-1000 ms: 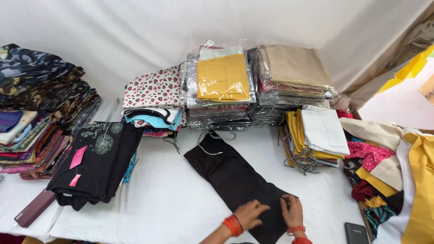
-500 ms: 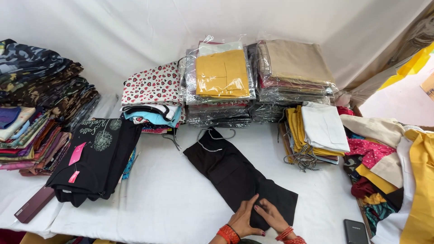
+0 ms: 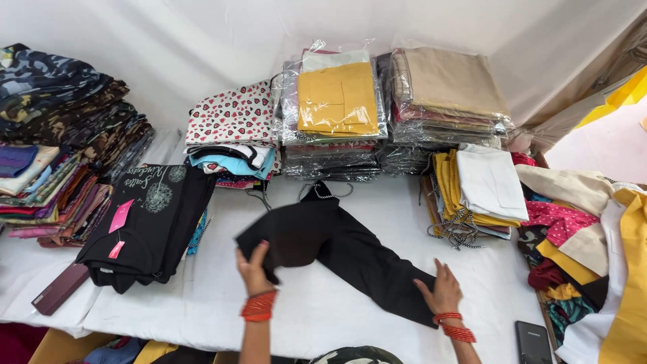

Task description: Fold and organize various pairs of trousers on a packing table.

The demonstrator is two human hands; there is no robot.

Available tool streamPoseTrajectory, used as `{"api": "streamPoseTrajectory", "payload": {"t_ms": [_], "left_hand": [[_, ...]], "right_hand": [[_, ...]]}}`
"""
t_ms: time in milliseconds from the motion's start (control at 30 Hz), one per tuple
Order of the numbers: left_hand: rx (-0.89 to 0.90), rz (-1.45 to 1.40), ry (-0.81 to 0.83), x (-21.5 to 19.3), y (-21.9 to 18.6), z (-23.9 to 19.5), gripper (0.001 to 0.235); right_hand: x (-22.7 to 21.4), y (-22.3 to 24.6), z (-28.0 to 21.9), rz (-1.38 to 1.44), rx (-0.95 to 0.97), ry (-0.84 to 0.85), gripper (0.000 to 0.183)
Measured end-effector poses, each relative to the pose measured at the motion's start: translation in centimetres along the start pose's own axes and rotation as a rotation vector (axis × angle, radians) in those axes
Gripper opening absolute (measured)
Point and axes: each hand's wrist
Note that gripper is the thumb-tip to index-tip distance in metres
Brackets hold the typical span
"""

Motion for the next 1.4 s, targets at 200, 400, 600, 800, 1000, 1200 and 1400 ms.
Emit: {"api": "streamPoseTrajectory", "payload": {"t_ms": [200, 400, 600, 800, 1000, 1200, 1400], "left_hand": [[-0.09, -0.227, 0.043, -1.0, -3.3, 1.7, 0.068], [-0.031, 0.004, 0.202, 2.1, -6.6, 1.4, 0.093], [-0.008, 0.124, 0.155, 2.5, -10.0, 4.5, 0.072], [0.316, 0.001, 0.277, 3.7, -18.8, 5.4, 0.04], [0.167, -0.204, 0.36, 5.4, -26.7, 4.4, 0.034], [0.047, -0.258, 0.454, 4.9, -28.3, 5.0, 0.039], [0.021, -0.219, 0.436, 4.2, -28.9, 6.2, 0.04]], "right_hand": [[-0.3, -2.3, -0.6, -0.338, 0.241, 0.322, 0.095], [0.6, -3.5, 0.2, -0.054, 0.376, 0.374, 0.084], [-0.6, -9.4, 2.7, 0.779, 0.465, 0.168, 0.054], [-13.3, -9.3, 8.3, 1.014, 0.26, -0.382, 0.042], [-26.6, 0.0, 7.2, 1.417, 0.313, -0.457, 0.044], [-29.4, 2.0, 6.7, 1.654, 0.164, -0.502, 0.036], [-29.5, 5.4, 5.4, 1.662, 0.261, -0.485, 0.038]]}}
Point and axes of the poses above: each hand's wrist, its own z-axis towards the middle knuckle, its own x-axis out of the palm, y = z × x, and after that the axes turned 6 degrees about -x, right-handed
